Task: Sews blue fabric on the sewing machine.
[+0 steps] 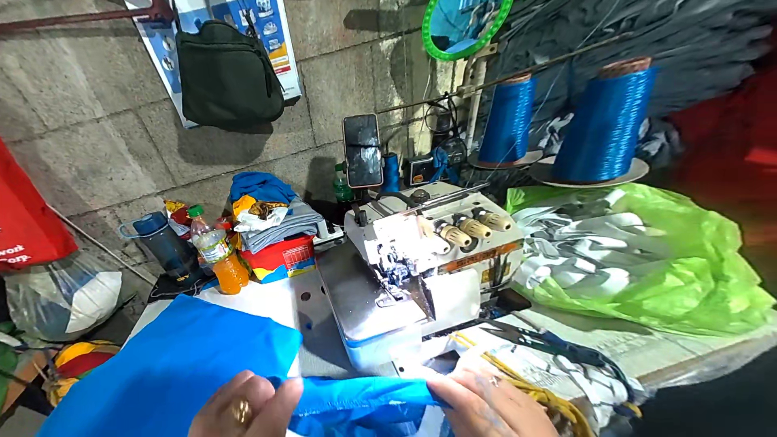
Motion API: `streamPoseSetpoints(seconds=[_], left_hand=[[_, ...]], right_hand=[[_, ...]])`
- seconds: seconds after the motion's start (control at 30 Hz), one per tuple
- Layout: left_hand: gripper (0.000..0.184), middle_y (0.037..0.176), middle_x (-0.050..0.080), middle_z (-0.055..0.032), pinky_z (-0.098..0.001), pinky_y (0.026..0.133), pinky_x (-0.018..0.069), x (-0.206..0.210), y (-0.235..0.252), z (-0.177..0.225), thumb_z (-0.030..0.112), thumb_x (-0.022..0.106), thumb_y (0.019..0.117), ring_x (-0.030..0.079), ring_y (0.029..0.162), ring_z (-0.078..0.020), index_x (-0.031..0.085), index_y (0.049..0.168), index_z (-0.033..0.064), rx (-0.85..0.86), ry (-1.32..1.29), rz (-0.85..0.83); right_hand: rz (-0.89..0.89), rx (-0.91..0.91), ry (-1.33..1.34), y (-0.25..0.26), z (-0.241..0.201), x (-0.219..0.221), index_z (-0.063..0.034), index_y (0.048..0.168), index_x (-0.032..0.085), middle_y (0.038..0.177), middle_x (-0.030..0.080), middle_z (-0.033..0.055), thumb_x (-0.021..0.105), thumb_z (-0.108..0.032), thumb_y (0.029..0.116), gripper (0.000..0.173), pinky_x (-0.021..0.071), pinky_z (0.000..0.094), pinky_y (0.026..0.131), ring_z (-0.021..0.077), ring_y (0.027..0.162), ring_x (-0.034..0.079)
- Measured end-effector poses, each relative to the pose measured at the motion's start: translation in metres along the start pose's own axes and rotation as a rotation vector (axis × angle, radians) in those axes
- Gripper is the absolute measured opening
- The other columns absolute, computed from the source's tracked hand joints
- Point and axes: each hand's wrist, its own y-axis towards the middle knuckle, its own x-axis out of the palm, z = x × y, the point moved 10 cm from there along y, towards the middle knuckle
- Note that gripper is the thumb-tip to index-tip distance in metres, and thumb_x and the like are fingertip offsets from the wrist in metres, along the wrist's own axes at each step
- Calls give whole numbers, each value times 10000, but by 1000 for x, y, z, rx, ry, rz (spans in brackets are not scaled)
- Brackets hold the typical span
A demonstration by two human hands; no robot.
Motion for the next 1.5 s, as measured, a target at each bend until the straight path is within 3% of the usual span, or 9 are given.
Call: streamPoseSetpoints(seconds=[0.13, 0.27, 0.43, 0.53, 0.63, 0.73, 0.93, 1.13, 1.5], left_hand=[[160, 732, 583, -139, -227, 690, 462, 7, 15, -4, 110, 634, 986, 571, 746, -199, 762, 970, 14, -147, -259, -169], [238, 997, 599, -98, -247, 1026, 450, 14, 20, -12, 248, 555, 1057, 575, 1115, -112, 674, 989, 54, -220, -530, -176], [154, 1013, 692, 153, -102, 825, 512, -24, 56, -13, 200, 503, 1078, 609, 930, 131, 651, 1099, 166, -324, -691, -75], [179, 817, 698, 77, -149, 676, 535, -21, 96, -34, 203, 576, 971, 631, 753, 55, 731, 925, 125, -206, -184, -41], [144, 728, 664, -1, -389, 623, 551, 54, 113, -63, 162, 614, 948, 657, 685, -139, 728, 871, 119, -328, -48, -240], [171, 899, 695, -158, -526, 822, 541, 134, 109, -72, 151, 591, 1000, 689, 903, -324, 707, 1022, 28, -538, -18, -668], [272, 1024, 698, -188, -510, 891, 510, 219, 96, -70, 190, 519, 1026, 672, 1013, -316, 695, 1055, -16, -646, -163, -808], [297, 1144, 695, -189, -468, 1006, 477, 241, 103, -87, 229, 580, 1032, 649, 1120, -293, 708, 1156, -9, -777, -197, -920], [361, 1128, 687, -209, -536, 967, 497, 258, 94, -119, 285, 714, 936, 649, 1113, -340, 687, 1124, -21, -923, -112, -857]], right_hand=[[-23, 54, 19, 12, -1, 0, -72, 1024, 701, 804, 684, 112, 561, -100, 1018, 143, 517, 283, 704, 220, 749, 645], [-45, 101, 152, 22, -2, 1, -33, 982, 709, 771, 685, 129, 578, -86, 1007, 144, 514, 277, 674, 216, 719, 651], [-136, 277, 723, 50, -14, -2, 117, 913, 656, 788, 684, 223, 602, -60, 1000, 204, 510, 220, 705, 143, 736, 656], [-139, 449, 822, 48, -1, 10, 112, 921, 648, 765, 666, 148, 606, -69, 996, 200, 500, 197, 668, 57, 697, 615], [-79, 774, 919, 17, 40, 44, 15, 921, 659, 783, 666, -5, 613, -1, 932, 49, 546, 194, 659, -4, 683, 628], [-30, 1011, 1022, -22, 71, 62, -71, 895, 613, 754, 666, -70, 607, 51, 911, 123, 554, 207, 660, -3, 675, 641], [-18, 1175, 1062, -60, 95, 61, -100, 919, 582, 738, 638, -111, 554, 82, 911, 184, 538, 204, 667, -21, 668, 617], [46, 1196, 1164, -55, 99, 64, -125, 939, 570, 721, 636, -133, 552, 100, 906, 228, 524, 191, 634, -30, 645, 609], [133, 1215, 1154, -41, 100, 66, -110, 1018, 450, 645, 578, -116, 608, 127, 866, 323, 519, 193, 596, -8, 587, 594]])
